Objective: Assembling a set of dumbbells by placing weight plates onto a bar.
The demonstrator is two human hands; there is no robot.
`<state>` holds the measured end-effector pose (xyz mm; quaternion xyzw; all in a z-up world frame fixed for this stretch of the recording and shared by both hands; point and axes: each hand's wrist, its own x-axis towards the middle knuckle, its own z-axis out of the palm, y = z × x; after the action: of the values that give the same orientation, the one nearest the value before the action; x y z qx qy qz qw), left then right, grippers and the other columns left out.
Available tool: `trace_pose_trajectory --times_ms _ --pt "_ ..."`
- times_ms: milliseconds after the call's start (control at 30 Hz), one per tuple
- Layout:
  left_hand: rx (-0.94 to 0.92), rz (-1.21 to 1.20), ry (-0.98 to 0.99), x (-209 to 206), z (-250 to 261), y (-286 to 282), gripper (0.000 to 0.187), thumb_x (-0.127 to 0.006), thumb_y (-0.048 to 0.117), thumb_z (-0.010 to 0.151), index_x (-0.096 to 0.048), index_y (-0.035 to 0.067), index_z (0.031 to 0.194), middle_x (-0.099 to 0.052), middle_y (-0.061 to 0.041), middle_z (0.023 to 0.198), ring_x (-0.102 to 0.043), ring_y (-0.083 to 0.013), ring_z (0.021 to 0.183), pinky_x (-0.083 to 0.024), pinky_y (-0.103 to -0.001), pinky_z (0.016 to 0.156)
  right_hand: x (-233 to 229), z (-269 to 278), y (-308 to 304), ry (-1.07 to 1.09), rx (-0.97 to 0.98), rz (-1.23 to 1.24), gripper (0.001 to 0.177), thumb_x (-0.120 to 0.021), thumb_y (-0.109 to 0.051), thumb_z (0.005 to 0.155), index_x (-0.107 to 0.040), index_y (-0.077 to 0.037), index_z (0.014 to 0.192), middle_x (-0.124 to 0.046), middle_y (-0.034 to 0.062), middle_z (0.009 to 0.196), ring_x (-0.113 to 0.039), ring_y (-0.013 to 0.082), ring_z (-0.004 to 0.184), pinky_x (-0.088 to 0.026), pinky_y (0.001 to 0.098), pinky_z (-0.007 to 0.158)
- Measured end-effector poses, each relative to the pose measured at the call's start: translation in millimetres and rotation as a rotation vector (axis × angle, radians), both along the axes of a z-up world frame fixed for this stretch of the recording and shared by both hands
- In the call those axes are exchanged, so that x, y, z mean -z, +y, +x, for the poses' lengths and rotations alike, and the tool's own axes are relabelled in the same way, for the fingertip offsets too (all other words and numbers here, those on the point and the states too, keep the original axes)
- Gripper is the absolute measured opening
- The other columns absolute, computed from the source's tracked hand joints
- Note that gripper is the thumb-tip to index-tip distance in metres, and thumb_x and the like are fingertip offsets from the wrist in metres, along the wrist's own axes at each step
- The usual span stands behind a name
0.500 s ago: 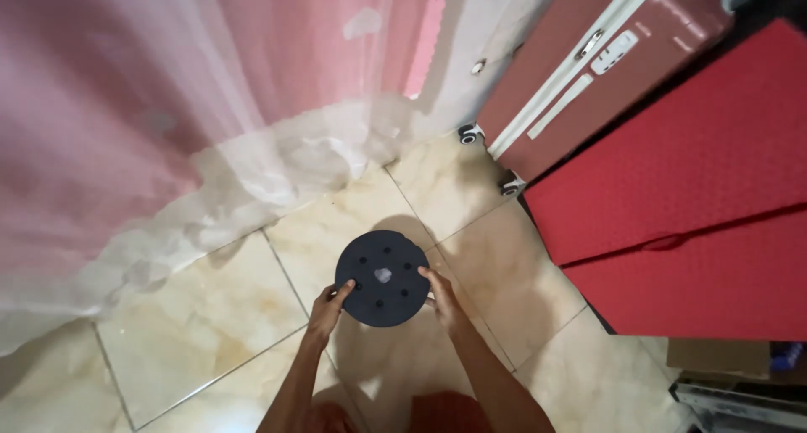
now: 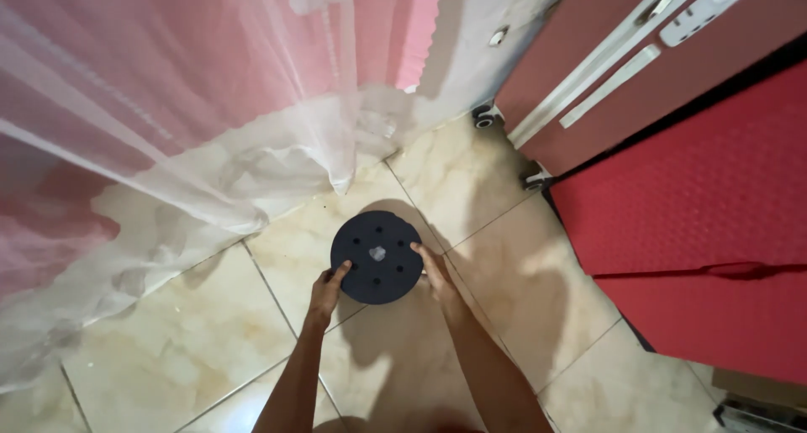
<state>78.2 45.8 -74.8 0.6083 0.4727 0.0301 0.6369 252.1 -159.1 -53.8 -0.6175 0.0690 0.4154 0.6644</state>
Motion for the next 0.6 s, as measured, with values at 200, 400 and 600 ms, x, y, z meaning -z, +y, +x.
trace_pose_trajectory --times_ms 200,400,600 --pt "-0.014 -0.039 0.036 13.7 21.6 8.5 0.092 -0.071 0.064 0.08 -0.058 -0.007 0.137 -0.067 -0.02 0.13 -0.061 -0.0286 0.118 -0.043 -0.037 0.104 21.5 23.9 16.6 -0.064 -0.024 -0.096 0.072 -0.068 -0.05 0.086 -0.06 -0.004 0.141 -0.067 0.0134 0.134 -0.064 0.027 0.12 -0.049 0.0403 0.101" --pt "-0.085 -0.025 -0.039 28.9 33.1 5.0 0.091 -0.074 0.063 0.079 -0.062 -0.011 0.131 -0.07 -0.021 0.125 -0.063 -0.0284 0.113 -0.046 -0.036 0.1 66.9 41.0 17.2 -0.091 -0.027 -0.016 0.066 -0.065 -0.048 0.088 -0.066 -0.003 0.136 -0.068 0.0119 0.136 -0.063 0.0241 0.124 -0.046 0.0377 0.107" --pt "-0.039 0.125 0.144 36.3 39.0 0.4 0.079 -0.072 0.058 0.082 -0.067 -0.008 0.125 -0.075 -0.022 0.109 -0.071 -0.0295 0.098 -0.054 -0.038 0.09 39.8 37.9 26.4 -0.185 -0.036 -0.148 0.056 -0.065 -0.042 0.091 -0.07 -0.003 0.131 -0.069 0.0134 0.136 -0.06 0.0225 0.126 -0.041 0.0333 0.107"
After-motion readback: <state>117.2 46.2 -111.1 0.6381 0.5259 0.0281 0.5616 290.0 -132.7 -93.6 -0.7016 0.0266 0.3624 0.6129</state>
